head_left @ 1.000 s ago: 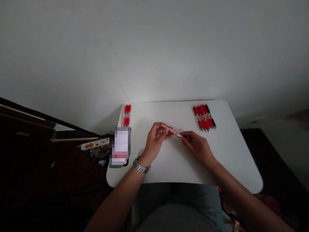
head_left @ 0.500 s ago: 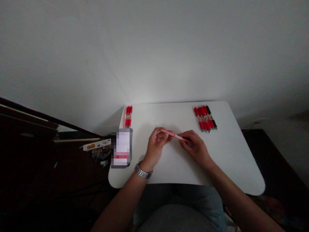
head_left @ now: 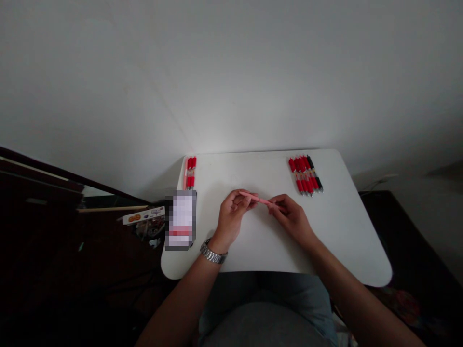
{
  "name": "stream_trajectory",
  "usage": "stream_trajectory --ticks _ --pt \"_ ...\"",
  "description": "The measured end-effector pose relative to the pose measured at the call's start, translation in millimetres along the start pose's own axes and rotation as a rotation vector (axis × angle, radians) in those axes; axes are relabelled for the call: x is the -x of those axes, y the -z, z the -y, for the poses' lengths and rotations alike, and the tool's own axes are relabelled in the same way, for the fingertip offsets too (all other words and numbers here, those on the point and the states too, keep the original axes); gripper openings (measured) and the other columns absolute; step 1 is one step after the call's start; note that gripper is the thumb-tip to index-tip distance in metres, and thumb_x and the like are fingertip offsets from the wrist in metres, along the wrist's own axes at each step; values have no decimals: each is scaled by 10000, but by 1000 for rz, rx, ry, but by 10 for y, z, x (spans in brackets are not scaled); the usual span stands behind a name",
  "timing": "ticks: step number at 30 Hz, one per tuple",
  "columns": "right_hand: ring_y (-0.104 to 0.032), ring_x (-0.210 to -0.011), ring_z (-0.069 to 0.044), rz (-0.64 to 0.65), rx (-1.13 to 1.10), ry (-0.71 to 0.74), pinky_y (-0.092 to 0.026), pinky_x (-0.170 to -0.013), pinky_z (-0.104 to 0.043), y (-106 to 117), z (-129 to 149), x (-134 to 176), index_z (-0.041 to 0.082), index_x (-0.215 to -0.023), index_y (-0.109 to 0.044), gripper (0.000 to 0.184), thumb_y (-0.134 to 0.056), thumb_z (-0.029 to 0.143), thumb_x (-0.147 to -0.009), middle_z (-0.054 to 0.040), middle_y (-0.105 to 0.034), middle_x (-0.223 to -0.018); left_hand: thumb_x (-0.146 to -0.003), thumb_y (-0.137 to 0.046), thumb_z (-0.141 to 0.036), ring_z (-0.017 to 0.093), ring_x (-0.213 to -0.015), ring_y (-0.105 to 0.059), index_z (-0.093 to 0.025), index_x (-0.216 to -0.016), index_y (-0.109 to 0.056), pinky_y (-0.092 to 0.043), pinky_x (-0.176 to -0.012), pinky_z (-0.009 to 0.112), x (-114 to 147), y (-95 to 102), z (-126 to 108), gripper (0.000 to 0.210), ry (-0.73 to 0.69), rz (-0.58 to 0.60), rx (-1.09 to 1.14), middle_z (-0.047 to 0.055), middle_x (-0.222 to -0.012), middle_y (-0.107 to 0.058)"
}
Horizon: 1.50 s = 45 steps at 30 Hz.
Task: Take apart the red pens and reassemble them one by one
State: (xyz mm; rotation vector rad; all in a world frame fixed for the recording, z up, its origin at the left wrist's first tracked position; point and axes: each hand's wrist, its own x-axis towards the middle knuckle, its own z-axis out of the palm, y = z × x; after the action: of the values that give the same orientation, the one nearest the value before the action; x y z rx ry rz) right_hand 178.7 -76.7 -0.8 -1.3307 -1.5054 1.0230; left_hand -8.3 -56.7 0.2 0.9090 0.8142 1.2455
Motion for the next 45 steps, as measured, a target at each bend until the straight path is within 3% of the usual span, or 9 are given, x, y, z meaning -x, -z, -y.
stream_trajectory --ticks 7,12,17,23,27,30,33,39,45 --pt "-510 -635 -133 -15 2 56 -398 -572 -254 14 19 15 215 -1167 -554 333 -655 415 -921 23 -574 -782 -922 -707 -312 176 -978 -710 -166 -1008 -654 -581 -905 330 -1 -10 -20 178 3 -10 41 88 -1029 -743" --pt "-457 -593 -125 28 42 -3 -352 -551 -263 34 -2 10 197 -917 -644 270 -578 454 -969 20 -545 -686 -913 -718 -321 174 -973 -715 -164 -997 -662 -581 -919 334 -9 -14 -32 187 10 -23 60 86 -1017 -745" --pt "-519 -648 -138 26 15 45 -407 -597 -261 58 16 -5 221 -1218 -585 372 -655 441 -926 24 -570 -770 -883 -753 -340 169 -962 -716 -177 -977 -668 -592 -885 318 -7 -12 -35 207 16 -54 71 73 -1026 -744" --pt "-503 -583 -133 32 123 -19 -376 -542 -263 119 77 1 189 -931 -689 345 -528 488 -994 5 -572 -664 -882 -754 -344 176 -973 -723 -176 -982 -665 -591 -886 322 18 -20 -63 216 7 -71 59 84 -1041 -753" --pt "-554 -651 -142 -15 81 51 -432 -579 -258 142 62 11 216 -1238 -592 408 -658 465 -922 0 -621 -810 -879 -759 -332 170 -984 -720 -174 -995 -674 -587 -901 318 32 -21 -63 214 -18 -109 61 86 -1059 -753" --pt "-593 -694 -148 -8 108 45 -463 -620 -264 166 42 19 208 -1085 -627 305 -646 470 -930 -32 -662 -882 -877 -762 -318 158 -967 -717 -176 -1001 -680 -589 -900 310 38 -13 -53 205 -13 -125 81 78 -1060 -754" --pt "-487 -532 -130 47 208 -12 -381 -524 -269 198 62 30 191 -913 -681 404 -443 496 -1031 12 -538 -623 -881 -755 -315 165 -974 -717 -178 -986 -684 -589 -907 317 46 -14 -59 187 -7 -104 73 76 -1042 -755" --pt "-633 -748 -179 -34 202 99 -506 -669 -289 227 64 45 209 -1140 -638 354 -647 493 -929 -55 -681 -909 -856 -779 -337 156 -935 -721 -181 -981 -674 -584 -911 325 57 -30 -85 226 4 -153 84 69 -1040 -758" --pt "-515 -527 -133 39 240 -40 -391 -527 -268 222 96 58 192 -894 -671 410 -452 512 -1026 11 -566 -610 -844 -789 -335 147 -877 -716 -178 -962 -675 -585 -863 312 62 -35 -72 228 26 -174 106 41 -939 -738"
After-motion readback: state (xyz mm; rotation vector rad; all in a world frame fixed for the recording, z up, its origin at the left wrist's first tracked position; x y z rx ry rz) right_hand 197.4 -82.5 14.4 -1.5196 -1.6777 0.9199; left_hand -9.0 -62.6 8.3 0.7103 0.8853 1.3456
